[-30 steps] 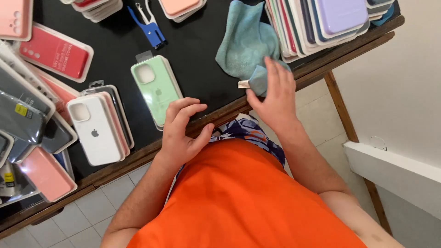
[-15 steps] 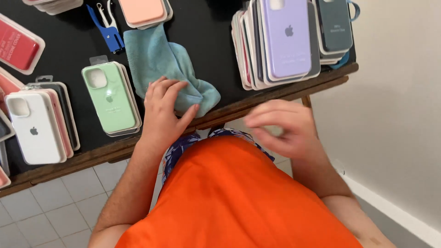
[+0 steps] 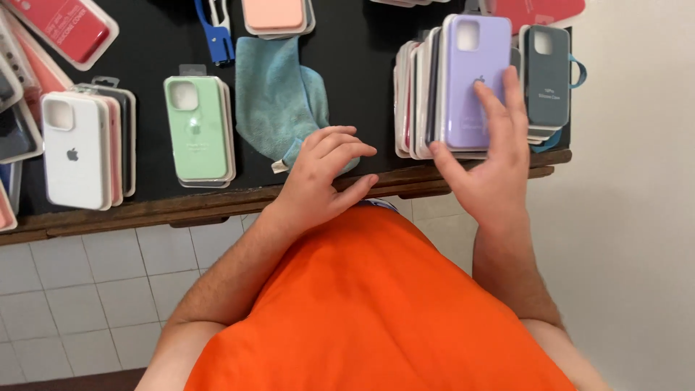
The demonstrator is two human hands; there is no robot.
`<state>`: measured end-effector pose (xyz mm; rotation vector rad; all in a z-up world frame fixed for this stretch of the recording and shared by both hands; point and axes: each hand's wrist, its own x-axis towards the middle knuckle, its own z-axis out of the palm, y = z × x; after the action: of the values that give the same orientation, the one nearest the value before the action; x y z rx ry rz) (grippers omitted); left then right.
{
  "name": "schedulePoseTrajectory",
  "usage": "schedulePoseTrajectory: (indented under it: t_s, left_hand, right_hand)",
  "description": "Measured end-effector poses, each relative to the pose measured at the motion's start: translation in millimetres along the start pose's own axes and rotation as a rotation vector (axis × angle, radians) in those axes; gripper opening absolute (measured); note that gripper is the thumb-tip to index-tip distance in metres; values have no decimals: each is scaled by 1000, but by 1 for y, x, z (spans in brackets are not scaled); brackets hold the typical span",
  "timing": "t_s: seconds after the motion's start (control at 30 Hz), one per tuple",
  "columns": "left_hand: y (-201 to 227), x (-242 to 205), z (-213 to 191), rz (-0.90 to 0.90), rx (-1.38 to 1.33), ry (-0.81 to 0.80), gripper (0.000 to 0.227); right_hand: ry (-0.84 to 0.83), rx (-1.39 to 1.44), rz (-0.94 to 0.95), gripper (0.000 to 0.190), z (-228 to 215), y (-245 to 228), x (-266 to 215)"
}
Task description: Cleaning and organizing various smartphone cases on a service desk using a microfiber cloth.
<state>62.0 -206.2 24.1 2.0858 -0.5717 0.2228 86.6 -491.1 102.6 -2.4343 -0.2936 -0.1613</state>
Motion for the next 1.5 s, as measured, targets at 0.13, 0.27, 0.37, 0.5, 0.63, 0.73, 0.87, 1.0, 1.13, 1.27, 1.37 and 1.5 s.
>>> schedulePoseTrajectory:
  t_s: [0.13,0.27,0.37,0.5,0.63,0.73,0.87,1.0,1.13,1.27,1.37,1.5]
  left_hand:
    - [-14,-21,-24,-31,-8,46,28]
    - [-20,-36,-60,-97,-67,69,27]
    - [-36,-40,-76,-191,-273,53,36]
    - [-62,-40,-77,-251,-1409,40,111]
    - [-79,-40,-110,-329,-1574,200,106]
    - [-101,-48,-126,-398,-1871,188,124]
    - [-99,-50,-133,-286,-2059,114,112]
    - [-96,-41,-144,-318,-1927,166,116]
    - [-93,-31,-126,-406,-1881,276,115]
    - [-65,-14,-91,-359,-1907,167,105]
    - [-64,-6,-90,-332,-1924,161,99]
    - [-35,14,-129,-447,-1926,206,106]
  right_hand:
    - [137,5,-52,69,0,-2,-8]
    - [218,68,-105,73,6,-38,-19]
    - [171,204,-281,70,31,-81,-17]
    - [-258,382,-403,80,98,-122,-10]
    - [-158,593,-359,59,147,-125,-1]
    - [-183,207,-351,36,169,-121,24]
    - [-345,-150,-422,37,219,-94,40]
    - [-192,169,-78,22,187,-87,45]
    - [270,418,-53,25,149,-163,31]
    - [67,104,-424,56,170,-159,33]
    - [-118,12,-473,92,186,-149,28]
    - [-219,-23,-646,81,183,-160,13]
